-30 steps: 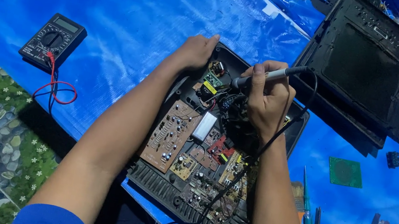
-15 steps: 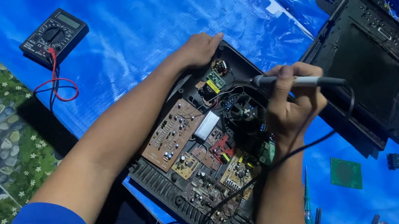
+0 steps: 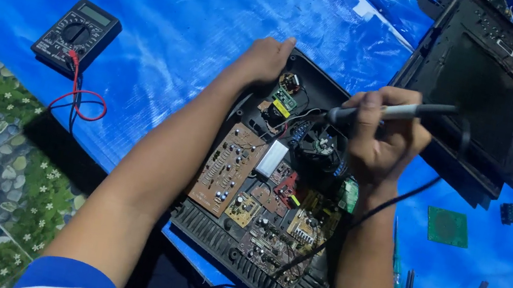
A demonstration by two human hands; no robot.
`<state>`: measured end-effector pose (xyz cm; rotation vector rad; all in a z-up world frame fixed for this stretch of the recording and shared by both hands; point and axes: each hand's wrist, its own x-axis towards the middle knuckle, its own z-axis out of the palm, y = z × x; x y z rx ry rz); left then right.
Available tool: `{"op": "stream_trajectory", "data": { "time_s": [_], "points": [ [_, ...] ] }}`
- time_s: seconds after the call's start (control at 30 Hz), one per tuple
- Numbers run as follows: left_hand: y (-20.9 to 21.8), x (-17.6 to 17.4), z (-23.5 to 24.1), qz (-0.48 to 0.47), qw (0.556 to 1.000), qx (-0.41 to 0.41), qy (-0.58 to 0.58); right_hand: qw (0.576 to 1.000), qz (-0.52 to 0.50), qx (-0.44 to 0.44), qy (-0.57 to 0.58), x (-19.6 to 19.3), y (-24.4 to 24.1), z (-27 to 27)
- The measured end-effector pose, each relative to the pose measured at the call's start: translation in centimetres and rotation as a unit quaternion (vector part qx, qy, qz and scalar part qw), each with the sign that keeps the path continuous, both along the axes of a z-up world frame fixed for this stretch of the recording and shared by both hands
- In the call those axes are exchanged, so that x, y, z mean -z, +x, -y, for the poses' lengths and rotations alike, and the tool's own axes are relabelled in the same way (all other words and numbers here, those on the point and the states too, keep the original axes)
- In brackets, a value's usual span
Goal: The person uses a soldering iron to work on the circuit board of a disassembled electronic device. They apply the soldering iron to various components on the board while holding the device steady with their other hand.
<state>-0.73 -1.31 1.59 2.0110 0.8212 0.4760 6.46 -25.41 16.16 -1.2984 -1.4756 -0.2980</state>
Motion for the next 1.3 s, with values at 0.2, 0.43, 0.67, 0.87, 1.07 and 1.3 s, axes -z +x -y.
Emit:
{"op": "stream_trajectory", "data": {
  "time_s": [0.2, 0.43, 0.67, 0.87, 1.07, 1.3],
  "points": [
    [0.0, -0.7, 0.3, -0.003, 1.000, 0.000, -0.005, 0.999, 0.017, -0.030, -0.020, 1.5, -0.1, -0.9],
    [-0.1, -1.0, 0.8, -0.003, 1.000, -0.014, -0.004, 0.999, 0.027, -0.041, -0.021, 2.2, 0.0, -1.1],
    [0.0, -0.7, 0.6, 0.018, 0.999, -0.024, -0.013, 0.998, 0.029, -0.046, -0.022, 2.5, 0.2, -1.2],
    [0.4, 0.3, 0.1, 0.026, 0.999, -0.026, -0.014, 0.998, 0.037, -0.045, -0.034, 2.7, 0.3, -1.5],
    [1.7, 1.5, -1.0, -0.054, 0.998, -0.028, 0.023, 0.995, 0.017, 0.003, -0.100, 2.0, -0.9, -0.5],
    [1.9, 2.1, -1.3, -0.041, 0.998, -0.031, 0.028, 0.995, 0.008, -0.012, -0.103, 2.2, -0.9, -0.7]
  ]
}}
